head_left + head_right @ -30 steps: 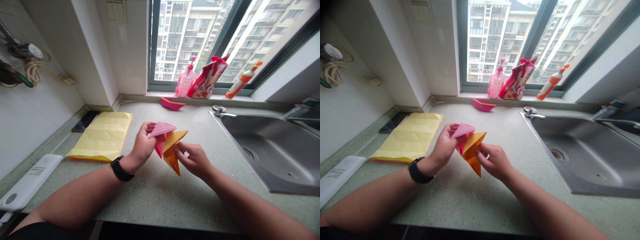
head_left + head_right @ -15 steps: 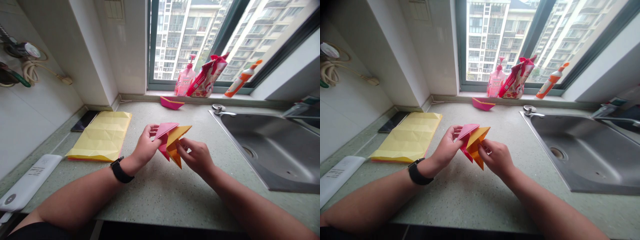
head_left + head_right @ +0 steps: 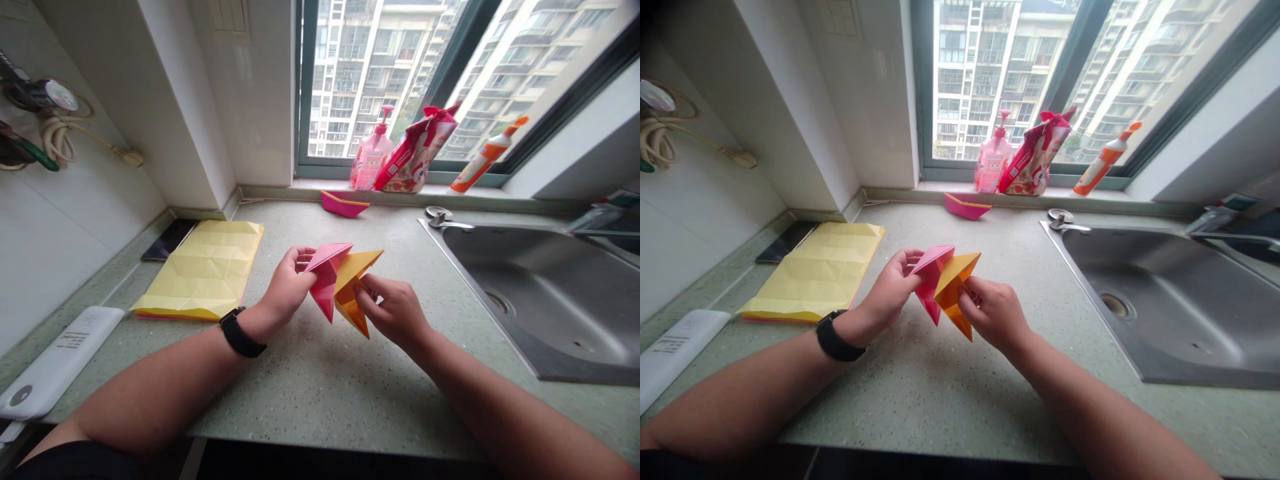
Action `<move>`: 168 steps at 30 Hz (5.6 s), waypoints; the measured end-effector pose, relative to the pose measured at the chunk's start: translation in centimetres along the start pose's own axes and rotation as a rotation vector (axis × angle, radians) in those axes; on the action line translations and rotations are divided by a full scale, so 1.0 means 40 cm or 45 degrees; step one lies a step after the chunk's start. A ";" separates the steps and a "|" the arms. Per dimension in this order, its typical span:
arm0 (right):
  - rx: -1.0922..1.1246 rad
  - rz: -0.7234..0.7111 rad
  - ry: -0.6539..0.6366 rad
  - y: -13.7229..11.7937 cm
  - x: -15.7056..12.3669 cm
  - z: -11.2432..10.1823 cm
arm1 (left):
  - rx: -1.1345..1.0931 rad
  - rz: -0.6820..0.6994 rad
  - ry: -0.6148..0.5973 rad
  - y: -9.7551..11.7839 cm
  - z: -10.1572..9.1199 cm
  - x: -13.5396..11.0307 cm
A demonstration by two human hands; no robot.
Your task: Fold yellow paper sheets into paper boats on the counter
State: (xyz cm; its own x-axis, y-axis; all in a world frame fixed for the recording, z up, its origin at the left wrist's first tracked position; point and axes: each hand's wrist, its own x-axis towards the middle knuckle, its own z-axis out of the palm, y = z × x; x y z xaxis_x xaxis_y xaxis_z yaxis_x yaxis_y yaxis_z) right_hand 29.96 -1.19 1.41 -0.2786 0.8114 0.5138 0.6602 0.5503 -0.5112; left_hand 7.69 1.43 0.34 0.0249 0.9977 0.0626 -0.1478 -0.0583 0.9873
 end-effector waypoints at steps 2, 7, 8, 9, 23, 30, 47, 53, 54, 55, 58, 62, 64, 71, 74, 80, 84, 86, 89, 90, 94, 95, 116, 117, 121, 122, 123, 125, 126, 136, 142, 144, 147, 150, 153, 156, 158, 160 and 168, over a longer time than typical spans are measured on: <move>0.000 -0.001 0.005 0.000 0.000 0.000 | 0.002 -0.003 0.005 0.000 0.000 0.001; 0.014 -0.026 0.016 -0.003 0.000 -0.001 | -0.005 -0.017 0.003 0.003 0.002 0.000; 0.016 -0.024 0.016 -0.003 0.001 -0.001 | -0.010 -0.017 0.005 0.004 0.002 0.000; 0.017 -0.022 0.016 -0.003 0.001 -0.002 | -0.017 -0.018 0.006 0.004 0.002 -0.001; 0.085 -0.167 -0.003 -0.003 -0.002 0.004 | 0.017 -0.002 -0.001 0.012 0.008 -0.007; 0.080 -0.254 0.040 -0.002 -0.001 0.001 | 0.044 0.009 0.010 0.022 0.011 -0.014; -0.059 -0.310 0.137 -0.011 -0.003 -0.002 | 0.167 0.110 0.044 0.034 0.017 -0.024; -0.125 -0.393 0.186 -0.002 -0.005 0.009 | 0.260 0.205 0.034 0.035 0.020 -0.034; -0.126 -0.406 0.200 0.001 -0.006 0.012 | 0.270 0.229 0.028 0.034 0.020 -0.036; -0.130 -0.418 0.216 0.004 -0.007 0.015 | 0.278 0.261 0.020 0.033 0.021 -0.038; -0.162 -0.448 0.251 0.014 -0.010 0.021 | 0.304 0.369 -0.011 0.027 0.022 -0.046; -0.171 -0.369 0.251 0.021 -0.013 0.024 | 0.341 0.423 -0.106 0.023 0.021 -0.059; -0.168 -0.317 0.233 0.024 -0.014 0.024 | 0.322 0.395 -0.186 0.023 0.019 -0.064; -0.138 -0.136 0.157 0.033 -0.013 0.022 | 0.244 0.314 -0.373 0.024 0.023 -0.073; -0.126 -0.064 0.100 0.035 -0.016 0.026 | 0.225 0.300 -0.408 0.023 0.026 -0.078; -0.103 -0.022 0.079 0.031 -0.014 0.033 | 0.230 0.303 -0.373 0.018 0.025 -0.070; -0.003 0.016 -0.006 0.006 -0.008 0.015 | 0.071 0.085 -0.322 0.011 0.014 -0.043; 0.061 0.040 -0.050 -0.005 -0.005 0.001 | -0.067 -0.077 -0.242 0.007 0.007 -0.029; 0.103 0.098 0.026 -0.007 0.002 -0.015 | -0.259 -0.283 -0.169 0.004 0.000 -0.019; 0.111 0.132 0.062 -0.003 0.005 -0.017 | -0.296 -0.321 -0.163 0.004 0.000 -0.019; 0.180 0.302 -0.026 0.019 0.019 -0.007 | -0.341 -0.370 -0.195 0.010 0.004 -0.027; 0.212 0.338 -0.096 0.025 0.021 -0.003 | -0.352 -0.380 -0.222 0.011 0.006 -0.029; 1.125 0.729 -0.596 0.081 0.045 0.011 | -0.281 -0.488 -0.497 -0.002 -0.019 -0.012; 1.153 0.736 -0.640 0.077 0.045 0.011 | -0.256 -0.480 -0.513 -0.003 -0.019 -0.012; 1.265 0.800 -0.735 0.072 0.039 0.011 | -0.195 -0.489 -0.644 0.001 -0.017 -0.013; 1.286 0.818 -0.743 0.075 0.038 0.012 | -0.201 -0.494 -0.678 0.003 -0.016 -0.013; 1.303 0.836 -0.746 0.080 0.038 0.011 | -0.212 -0.497 -0.699 0.005 -0.015 -0.013; 1.306 0.864 -0.728 0.095 0.041 0.008 | -0.232 -0.493 -0.684 0.006 -0.013 -0.013; 1.290 0.872 -0.714 0.105 0.044 0.005 | -0.231 -0.479 -0.643 0.005 -0.013 -0.012; -0.043 0.661 -0.368 0.174 0.083 -0.092 | 0.624 0.338 -0.452 -0.030 -0.027 -0.015; -0.069 0.514 -0.402 0.120 0.086 -0.146 | 0.945 0.776 -0.680 -0.037 -0.030 -0.030; -0.055 0.476 -0.534 0.103 0.085 -0.155 | 1.018 0.885 -0.740 -0.038 -0.030 -0.033; -0.007 0.435 -0.756 0.087 0.082 -0.170 | 1.065 0.919 -0.768 -0.043 -0.029 -0.035; 0.135 0.371 -1.041 0.071 0.076 -0.185 | 1.070 0.856 -0.770 -0.052 -0.031 -0.032; 0.268 0.246 -1.203 0.044 0.064 -0.185 | 1.054 0.786 -0.805 -0.062 -0.034 -0.029; 0.206 0.151 -1.126 0.022 0.051 -0.167 | 1.046 0.766 -0.817 -0.065 -0.036 -0.028; 0.113 0.099 -1.014 0.025 0.049 -0.154 | 1.038 0.775 -0.766 -0.062 -0.036 -0.027; 0.015 0.074 -0.850 0.045 0.053 -0.147 | 1.026 0.781 -0.692 -0.058 -0.037 -0.026; -0.426 0.268 -0.127 0.193 0.092 -0.175 | 1.000 0.718 -0.643 -0.067 -0.044 -0.022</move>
State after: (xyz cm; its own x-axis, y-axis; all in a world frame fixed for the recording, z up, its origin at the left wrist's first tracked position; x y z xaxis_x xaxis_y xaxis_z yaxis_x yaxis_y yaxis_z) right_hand 38.92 4.66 4.16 -0.1687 0.9237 0.3439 0.8959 0.2891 -0.3372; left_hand 6.34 0.77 -2.61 0.5810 0.7023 0.4114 0.4028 -0.6873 0.6045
